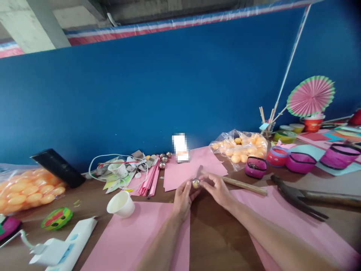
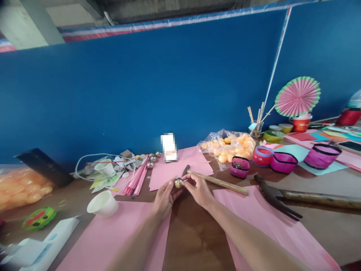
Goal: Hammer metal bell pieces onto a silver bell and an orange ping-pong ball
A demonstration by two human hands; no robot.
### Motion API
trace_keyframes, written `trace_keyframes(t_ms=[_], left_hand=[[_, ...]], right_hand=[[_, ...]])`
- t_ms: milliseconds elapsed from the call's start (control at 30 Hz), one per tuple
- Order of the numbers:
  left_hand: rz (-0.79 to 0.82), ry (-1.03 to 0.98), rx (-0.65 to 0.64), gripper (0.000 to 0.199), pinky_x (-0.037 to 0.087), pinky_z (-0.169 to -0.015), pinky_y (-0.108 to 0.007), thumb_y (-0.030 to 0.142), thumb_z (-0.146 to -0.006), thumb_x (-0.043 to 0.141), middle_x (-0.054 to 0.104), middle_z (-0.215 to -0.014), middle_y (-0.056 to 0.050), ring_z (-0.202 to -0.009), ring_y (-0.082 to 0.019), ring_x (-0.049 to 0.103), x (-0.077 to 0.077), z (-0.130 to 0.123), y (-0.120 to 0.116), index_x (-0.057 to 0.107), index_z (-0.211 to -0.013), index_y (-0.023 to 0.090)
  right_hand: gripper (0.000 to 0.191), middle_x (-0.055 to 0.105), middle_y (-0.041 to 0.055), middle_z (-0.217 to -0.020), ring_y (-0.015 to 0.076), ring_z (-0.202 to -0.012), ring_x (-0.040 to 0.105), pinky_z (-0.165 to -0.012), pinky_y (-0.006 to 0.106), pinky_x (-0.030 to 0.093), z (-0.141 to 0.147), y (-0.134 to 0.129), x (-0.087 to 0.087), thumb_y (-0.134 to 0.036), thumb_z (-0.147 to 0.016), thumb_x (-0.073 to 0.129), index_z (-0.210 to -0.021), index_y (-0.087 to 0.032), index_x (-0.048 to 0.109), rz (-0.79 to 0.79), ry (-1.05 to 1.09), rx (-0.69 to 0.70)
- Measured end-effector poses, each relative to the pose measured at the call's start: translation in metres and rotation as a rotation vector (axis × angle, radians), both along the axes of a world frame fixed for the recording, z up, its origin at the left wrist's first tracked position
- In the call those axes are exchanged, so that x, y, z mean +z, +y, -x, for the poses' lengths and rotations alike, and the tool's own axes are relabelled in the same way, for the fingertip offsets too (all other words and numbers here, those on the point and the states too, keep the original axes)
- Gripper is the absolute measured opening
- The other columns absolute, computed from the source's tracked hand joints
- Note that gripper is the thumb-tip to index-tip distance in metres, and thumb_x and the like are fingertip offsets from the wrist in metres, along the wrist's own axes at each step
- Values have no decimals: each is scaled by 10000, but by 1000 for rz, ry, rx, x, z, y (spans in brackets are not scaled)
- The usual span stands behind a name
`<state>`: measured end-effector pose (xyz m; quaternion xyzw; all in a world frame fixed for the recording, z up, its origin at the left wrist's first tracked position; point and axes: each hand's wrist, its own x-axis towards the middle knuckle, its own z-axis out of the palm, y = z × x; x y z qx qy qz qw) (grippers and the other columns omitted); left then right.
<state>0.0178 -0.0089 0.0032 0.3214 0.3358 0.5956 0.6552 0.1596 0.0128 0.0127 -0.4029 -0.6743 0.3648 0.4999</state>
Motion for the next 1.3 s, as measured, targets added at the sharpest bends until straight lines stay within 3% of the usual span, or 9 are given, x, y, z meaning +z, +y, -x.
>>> trace_keyframes(t_ms=[300,467,567,700,867,1067,1300], left_hand=[[-41,27,44,367,466,-820,-333,236,-675,661,652,-950,-66,-829,-154,618,3,0,0,584,-1028,170],[19,-98,86,307,487,-791,-300,242,-724,616,662,-919,-64,-836,-149,622,2,5,4,583,-1019,163],[54,-156,150,261,502,-773,-272,223,-719,623,673,-863,-53,-809,-143,633,1,11,9,601,-969,152],[88,-188,269,197,530,-718,-249,169,-703,635,678,-804,-48,-758,-148,648,2,21,14,612,-895,133],[76,-216,323,169,539,-693,-234,165,-734,601,677,-790,-66,-749,-154,653,4,29,18,603,-896,115],[116,-202,278,238,543,-650,-226,254,-759,579,671,-827,-85,-770,-169,653,4,30,17,580,-960,127],[79,-185,223,363,515,-751,-224,60,-684,631,649,-904,-56,-827,-146,637,-2,30,20,545,-1020,170]], right_hand=[[168,636,28,-885,160,-829,579,-776,287,448,0,1,-2,-241,-803,466,-903,-178,585,-76,-60,33],[250,595,46,-1012,187,-967,501,-851,308,375,-12,3,-1,-177,-809,442,-1036,-205,543,-272,-556,-246],[277,559,63,-1048,214,-984,459,-824,321,345,-24,7,-2,-203,-803,469,-1075,-216,521,-234,-900,-401],[211,546,64,-972,211,-878,474,-675,287,335,-34,16,-6,-282,-857,402,-1005,-235,546,-161,-1126,-431],[201,543,67,-901,201,-843,485,-638,278,300,-34,18,-8,-215,-876,362,-957,-224,545,-191,-1221,-458],[180,567,29,-813,183,-768,528,-640,282,294,-29,11,2,-167,-875,341,-904,-224,509,-234,-1218,-486],[169,585,14,-794,166,-730,562,-590,256,302,-19,3,1,-225,-894,318,-909,-231,486,-224,-1135,-470]])
